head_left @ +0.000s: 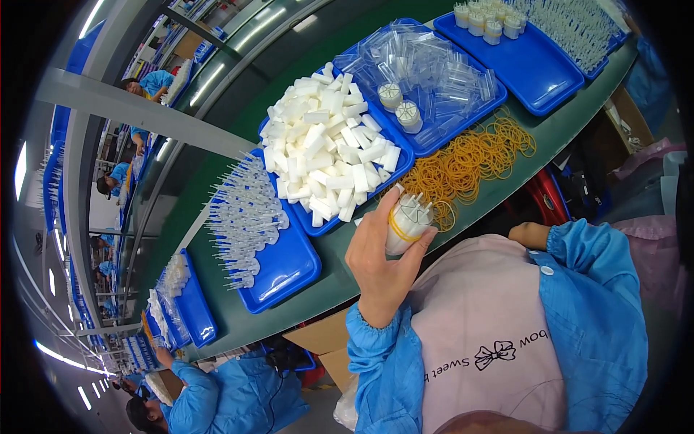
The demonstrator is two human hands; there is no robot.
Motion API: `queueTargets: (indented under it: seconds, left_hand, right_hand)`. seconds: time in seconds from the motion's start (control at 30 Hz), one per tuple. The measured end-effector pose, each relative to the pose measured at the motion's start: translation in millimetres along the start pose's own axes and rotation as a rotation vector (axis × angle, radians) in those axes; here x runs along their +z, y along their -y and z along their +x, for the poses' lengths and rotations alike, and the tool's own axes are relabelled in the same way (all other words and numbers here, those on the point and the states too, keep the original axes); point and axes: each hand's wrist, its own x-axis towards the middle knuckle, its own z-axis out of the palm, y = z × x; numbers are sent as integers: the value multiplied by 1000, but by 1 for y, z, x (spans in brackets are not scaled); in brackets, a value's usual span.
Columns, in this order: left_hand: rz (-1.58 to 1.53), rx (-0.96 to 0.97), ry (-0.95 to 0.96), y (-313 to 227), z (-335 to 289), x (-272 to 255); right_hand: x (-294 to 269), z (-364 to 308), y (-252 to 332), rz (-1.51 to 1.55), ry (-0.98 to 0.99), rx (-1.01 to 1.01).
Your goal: The person inserts foam pieces and clear plastic tubes into a plastic holder by hand, wraps a rubber band around the assembly, and adjusts the pieces using a metal tool.
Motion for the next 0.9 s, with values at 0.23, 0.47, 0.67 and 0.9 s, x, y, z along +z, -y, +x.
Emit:
queueTargets:
  seconds: [0.23,0.47,0.67,0.9]
  left_hand:
    - [2,6,-1,-3,3,-1]
    - [-28,-5,22,0,4,-1]
    - [-21,-10,22,0,8,1]
    - [-195,-105,49,1,4,4]
  right_hand:
    - [-32,-22,10,214,182,86]
    - [-76,-34,30,416,337,158]
    - [-93,-71,36,213,-270,-137]
    - [-204,-112,80,879,-832,257]
